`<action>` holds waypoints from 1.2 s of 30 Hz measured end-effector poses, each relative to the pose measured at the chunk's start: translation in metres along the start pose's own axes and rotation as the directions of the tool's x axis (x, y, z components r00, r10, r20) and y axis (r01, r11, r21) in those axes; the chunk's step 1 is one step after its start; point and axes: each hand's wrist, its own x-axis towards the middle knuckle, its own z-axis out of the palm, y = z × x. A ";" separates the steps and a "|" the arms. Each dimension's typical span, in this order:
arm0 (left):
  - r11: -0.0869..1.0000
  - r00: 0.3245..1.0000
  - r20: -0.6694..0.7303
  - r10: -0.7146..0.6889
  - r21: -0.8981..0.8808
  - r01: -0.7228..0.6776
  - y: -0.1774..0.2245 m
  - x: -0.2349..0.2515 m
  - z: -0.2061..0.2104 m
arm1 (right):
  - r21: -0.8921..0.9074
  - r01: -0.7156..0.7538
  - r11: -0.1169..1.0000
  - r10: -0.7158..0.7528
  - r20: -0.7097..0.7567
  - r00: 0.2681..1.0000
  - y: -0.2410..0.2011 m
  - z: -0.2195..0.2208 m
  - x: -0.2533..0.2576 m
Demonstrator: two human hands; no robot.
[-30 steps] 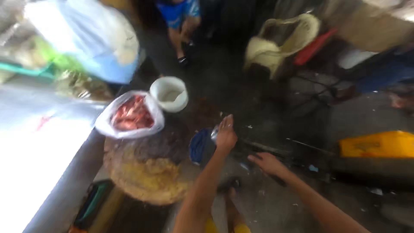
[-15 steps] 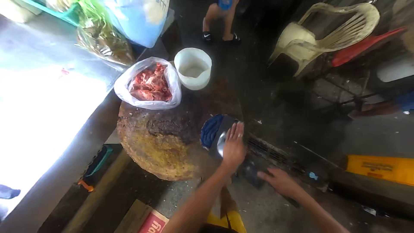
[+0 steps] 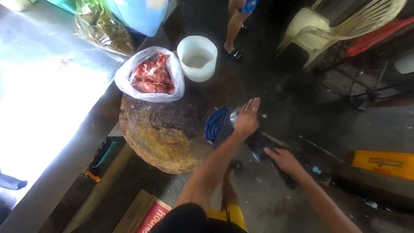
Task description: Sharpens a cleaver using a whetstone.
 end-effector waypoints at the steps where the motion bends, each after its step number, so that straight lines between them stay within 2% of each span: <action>1: 0.998 0.998 0.010 0.062 0.018 -0.062 -0.004 0.016 0.000 | 0.058 -0.007 0.998 0.009 -0.044 0.999 -0.004 0.008 0.003; 3: 0.998 0.998 -0.041 0.055 0.027 -0.054 -0.003 -0.002 0.003 | 0.008 -0.016 1.000 0.016 -0.008 1.000 0.003 0.008 -0.003; 6: 0.979 0.977 -0.096 -0.190 -0.087 0.182 0.017 -0.083 0.004 | -0.232 0.000 0.973 0.038 0.161 0.986 0.023 -0.015 -0.024; 8: 0.972 0.975 -0.059 -0.214 -0.118 0.206 0.019 -0.078 -0.003 | -0.230 0.000 0.973 0.031 0.131 0.991 0.019 -0.019 -0.023; 9: 0.984 0.989 -0.038 -0.146 -0.111 0.141 0.013 -0.055 -0.003 | -0.171 -0.008 0.985 0.021 0.073 0.997 0.012 -0.014 -0.017; 11: 0.994 0.996 -0.026 0.081 -0.065 -0.082 -0.006 0.006 0.001 | 0.017 -0.015 1.000 0.016 -0.069 0.997 -0.006 0.010 -0.002; 13: 0.981 0.979 0.068 0.192 -0.020 -0.191 -0.013 0.031 -0.004 | 0.147 -0.005 0.989 0.025 -0.136 0.990 -0.010 0.046 0.003; 15: 0.983 0.977 0.124 0.174 0.038 -0.179 -0.016 -0.008 -0.006 | 0.168 -0.015 0.986 0.030 -0.084 0.996 0.010 0.086 -0.013; 17: 0.993 0.974 0.205 0.093 0.048 -0.105 -0.015 -0.090 -0.007 | 0.154 -0.026 0.988 0.024 0.017 1.000 0.045 0.125 -0.051; 19: 0.994 0.980 0.177 0.091 0.045 -0.100 -0.016 -0.155 -0.011 | 0.160 -0.005 0.987 -0.008 0.081 0.997 0.075 0.156 -0.077; 20: 0.991 0.980 0.161 0.112 0.059 -0.123 -0.018 -0.163 -0.013 | 0.174 0.006 0.985 -0.020 0.077 0.997 0.084 0.167 -0.076; 22: 0.979 0.973 0.168 0.159 0.099 -0.177 -0.024 -0.121 -0.022 | 0.184 0.015 0.983 -0.016 0.006 1.000 0.067 0.169 -0.048; 27: 0.934 0.949 0.082 0.304 0.172 -0.314 -0.065 0.095 -0.027 | 0.159 0.095 0.983 -0.055 -0.238 0.970 -0.075 0.076 0.058; 29: 0.932 0.948 0.065 0.312 0.173 -0.319 -0.069 0.123 -0.032 | 0.145 0.110 0.983 -0.068 -0.267 0.961 -0.082 0.070 0.073; 31: 0.941 0.958 0.072 0.278 0.179 -0.286 -0.056 0.083 -0.033 | 0.158 0.095 0.983 -0.056 -0.234 0.971 -0.054 0.097 0.051; 34: 0.971 0.971 0.200 0.134 0.166 -0.169 -0.035 -0.062 -0.023 | 0.233 -0.024 0.972 0.040 -0.064 0.997 0.017 0.173 -0.032; 36: 0.985 0.961 0.253 0.113 0.102 -0.142 -0.025 -0.136 -0.020 | 0.271 -0.058 0.961 0.058 0.007 0.998 0.056 0.207 -0.076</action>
